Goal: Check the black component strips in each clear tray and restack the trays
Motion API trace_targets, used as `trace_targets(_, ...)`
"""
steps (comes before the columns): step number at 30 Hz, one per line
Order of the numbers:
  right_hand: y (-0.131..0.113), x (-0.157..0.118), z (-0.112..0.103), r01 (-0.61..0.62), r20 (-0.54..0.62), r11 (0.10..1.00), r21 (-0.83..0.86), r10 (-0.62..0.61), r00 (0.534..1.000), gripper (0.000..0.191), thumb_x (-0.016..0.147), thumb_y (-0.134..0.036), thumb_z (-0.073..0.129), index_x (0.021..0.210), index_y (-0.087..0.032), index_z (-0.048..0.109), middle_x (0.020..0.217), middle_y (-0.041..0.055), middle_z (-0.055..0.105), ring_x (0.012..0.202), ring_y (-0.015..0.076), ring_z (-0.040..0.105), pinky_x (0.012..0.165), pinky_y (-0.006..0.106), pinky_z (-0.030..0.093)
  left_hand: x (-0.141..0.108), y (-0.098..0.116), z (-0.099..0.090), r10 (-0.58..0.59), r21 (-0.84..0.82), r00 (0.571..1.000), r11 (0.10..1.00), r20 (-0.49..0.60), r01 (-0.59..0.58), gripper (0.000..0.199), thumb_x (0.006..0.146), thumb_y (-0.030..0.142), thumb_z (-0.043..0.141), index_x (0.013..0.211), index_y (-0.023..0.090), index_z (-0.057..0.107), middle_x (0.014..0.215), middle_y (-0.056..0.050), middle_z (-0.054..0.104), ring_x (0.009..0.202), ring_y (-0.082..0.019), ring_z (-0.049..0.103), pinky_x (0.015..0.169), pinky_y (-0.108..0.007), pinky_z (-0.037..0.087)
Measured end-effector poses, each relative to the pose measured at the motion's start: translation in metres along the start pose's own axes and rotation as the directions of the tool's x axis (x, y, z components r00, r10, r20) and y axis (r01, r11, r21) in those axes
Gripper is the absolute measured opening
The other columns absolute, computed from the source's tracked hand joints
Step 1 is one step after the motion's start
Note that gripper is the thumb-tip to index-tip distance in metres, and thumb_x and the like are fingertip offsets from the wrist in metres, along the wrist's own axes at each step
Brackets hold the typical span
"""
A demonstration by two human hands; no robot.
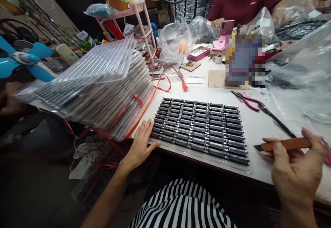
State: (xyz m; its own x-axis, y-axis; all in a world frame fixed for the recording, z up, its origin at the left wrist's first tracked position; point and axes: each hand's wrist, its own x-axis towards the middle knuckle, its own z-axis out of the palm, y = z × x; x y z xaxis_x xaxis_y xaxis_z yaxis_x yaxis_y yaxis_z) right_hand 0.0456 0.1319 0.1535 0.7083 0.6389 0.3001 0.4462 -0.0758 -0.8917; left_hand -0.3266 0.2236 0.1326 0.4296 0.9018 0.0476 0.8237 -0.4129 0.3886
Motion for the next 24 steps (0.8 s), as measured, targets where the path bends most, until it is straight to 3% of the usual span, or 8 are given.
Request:
trace_targets(5, 0.003, 0.006, 0.001, 0.027, -0.028, 0.996, 0.089, -0.024, 0.999, 0.078, 0.068, -0.047, 0.077, 0.135, -0.032, 0.041, 0.085, 0.0127, 0.064, 0.061, 0.0277, 0.059, 0.053, 0.048, 0.048, -0.001, -0.003, 0.007, 0.023, 0.031, 0.999, 0.999, -0.028, -0.022, 0.077, 0.090, 0.057, 0.039, 0.151, 0.020, 0.010, 0.154, -0.016, 0.022, 0.144, -0.031, 0.009, 0.112, -0.056, 0.019)
trace_targets(10, 0.007, 0.011, 0.005, 0.062, -0.058, 0.988, 0.145, -0.054, 0.997, 0.072, 0.071, -0.029, 0.069, 0.136, -0.023, 0.038, 0.083, 0.0101, 0.064, 0.056, 0.0213, 0.057, 0.048, 0.034, 0.043, 0.003, 0.001, 0.011, 0.049, 0.111, 0.990, 0.993, -0.129, -0.034, 0.083, 0.087, 0.059, 0.044, 0.151, 0.019, 0.009, 0.155, -0.019, 0.015, 0.144, -0.033, 0.005, 0.111, -0.058, 0.020)
trace_targets(15, 0.005, 0.008, 0.007, 0.026, -0.067, 0.992, 0.122, -0.018, 0.998, 0.071, 0.076, -0.030, 0.066, 0.139, -0.019, 0.034, 0.084, 0.0083, 0.064, 0.061, 0.0178, 0.057, 0.050, 0.028, 0.046, 0.014, 0.020, 0.011, 0.152, 0.220, 0.969, 0.970, -0.196, -0.108, 0.096, 0.080, 0.067, 0.048, 0.151, 0.015, 0.008, 0.154, -0.020, 0.017, 0.144, -0.035, 0.004, 0.111, -0.061, 0.015)
trace_targets(24, -0.004, 0.002, 0.005, -0.041, -0.013, 0.978, 0.203, 0.045, 0.999, 0.060, 0.089, -0.034, 0.059, 0.141, -0.023, 0.031, 0.090, 0.0041, 0.064, 0.069, 0.0137, 0.056, 0.056, 0.021, 0.048, 0.036, 0.073, 0.024, 0.377, 0.293, 0.923, 0.893, -0.072, -0.342, 0.086, 0.085, 0.062, 0.045, 0.148, 0.009, 0.021, 0.152, -0.018, 0.024, 0.143, -0.035, 0.012, 0.112, -0.060, 0.012)
